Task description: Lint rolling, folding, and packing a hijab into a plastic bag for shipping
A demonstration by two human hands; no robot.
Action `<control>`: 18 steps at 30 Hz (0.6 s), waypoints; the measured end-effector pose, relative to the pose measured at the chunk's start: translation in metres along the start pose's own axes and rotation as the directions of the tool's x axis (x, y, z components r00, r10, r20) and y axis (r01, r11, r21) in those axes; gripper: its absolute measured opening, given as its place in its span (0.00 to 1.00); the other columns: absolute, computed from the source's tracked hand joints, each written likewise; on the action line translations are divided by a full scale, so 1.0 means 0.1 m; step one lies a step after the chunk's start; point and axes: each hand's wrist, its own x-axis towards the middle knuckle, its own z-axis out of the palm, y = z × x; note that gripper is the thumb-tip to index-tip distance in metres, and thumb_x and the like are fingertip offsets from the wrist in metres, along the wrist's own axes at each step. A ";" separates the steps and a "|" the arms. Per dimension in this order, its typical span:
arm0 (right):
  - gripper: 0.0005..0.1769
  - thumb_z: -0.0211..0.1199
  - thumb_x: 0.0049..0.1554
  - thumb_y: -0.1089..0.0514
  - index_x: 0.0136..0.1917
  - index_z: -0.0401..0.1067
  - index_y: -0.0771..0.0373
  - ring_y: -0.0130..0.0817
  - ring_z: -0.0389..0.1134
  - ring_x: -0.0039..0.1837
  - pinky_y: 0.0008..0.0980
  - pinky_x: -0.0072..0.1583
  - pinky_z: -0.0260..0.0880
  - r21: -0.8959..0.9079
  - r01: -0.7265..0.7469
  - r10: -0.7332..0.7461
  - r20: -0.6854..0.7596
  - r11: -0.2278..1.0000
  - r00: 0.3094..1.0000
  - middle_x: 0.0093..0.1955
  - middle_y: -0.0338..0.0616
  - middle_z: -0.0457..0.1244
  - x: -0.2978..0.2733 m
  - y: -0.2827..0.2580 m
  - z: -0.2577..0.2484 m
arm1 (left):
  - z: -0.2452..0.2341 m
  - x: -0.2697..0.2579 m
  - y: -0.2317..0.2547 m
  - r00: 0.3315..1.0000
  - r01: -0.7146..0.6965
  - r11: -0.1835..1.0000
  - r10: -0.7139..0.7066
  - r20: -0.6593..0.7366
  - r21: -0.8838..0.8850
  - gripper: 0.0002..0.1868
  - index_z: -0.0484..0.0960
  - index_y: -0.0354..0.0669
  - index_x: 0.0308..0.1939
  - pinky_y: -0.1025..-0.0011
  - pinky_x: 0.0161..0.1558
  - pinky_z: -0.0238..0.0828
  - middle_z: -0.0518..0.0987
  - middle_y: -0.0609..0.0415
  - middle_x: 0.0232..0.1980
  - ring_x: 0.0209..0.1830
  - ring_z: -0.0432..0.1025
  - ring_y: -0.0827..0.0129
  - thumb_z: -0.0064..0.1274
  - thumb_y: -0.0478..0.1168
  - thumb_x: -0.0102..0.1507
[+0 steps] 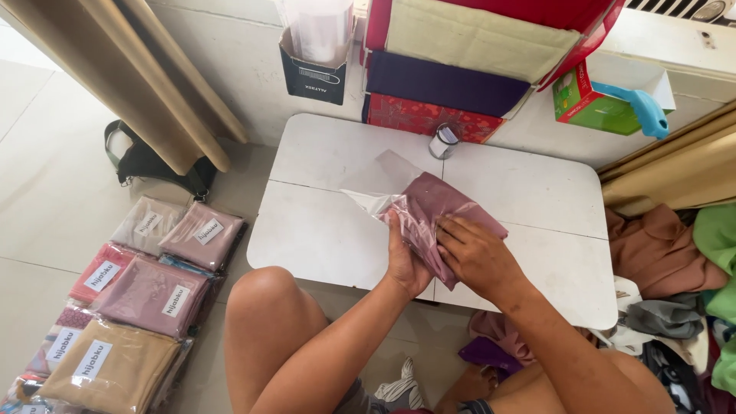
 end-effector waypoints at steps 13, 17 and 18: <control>0.36 0.45 0.60 0.35 0.67 0.62 0.66 0.61 0.60 0.70 0.57 0.72 0.55 0.345 -0.122 -0.052 0.455 0.930 0.889 0.62 0.62 0.61 0.19 -0.12 -0.35 | 0.42 -0.33 -0.05 0.998 0.004 0.947 -0.025 0.063 0.322 0.56 0.65 0.42 0.76 0.53 0.74 0.58 0.66 0.38 0.75 0.76 0.60 0.47 0.27 0.83 0.63; 0.72 0.61 0.43 0.12 0.75 0.54 0.73 0.61 0.50 0.79 0.52 0.80 0.40 0.225 -0.087 -0.017 0.423 0.970 0.906 0.75 0.67 0.54 0.15 -0.05 -0.14 | 0.39 -0.32 -0.04 0.999 0.018 0.968 -0.027 0.031 0.250 0.58 0.65 0.43 0.76 0.53 0.75 0.57 0.67 0.39 0.75 0.76 0.61 0.49 0.27 0.85 0.61; 0.75 0.63 0.40 0.11 0.77 0.52 0.72 0.56 0.47 0.81 0.48 0.82 0.35 0.223 -0.065 -0.026 0.380 0.973 0.925 0.79 0.63 0.51 0.13 -0.01 -0.06 | 0.37 -0.29 -0.04 1.000 0.020 0.979 -0.025 0.019 0.205 0.59 0.64 0.42 0.77 0.53 0.76 0.56 0.66 0.39 0.75 0.76 0.60 0.48 0.23 0.86 0.61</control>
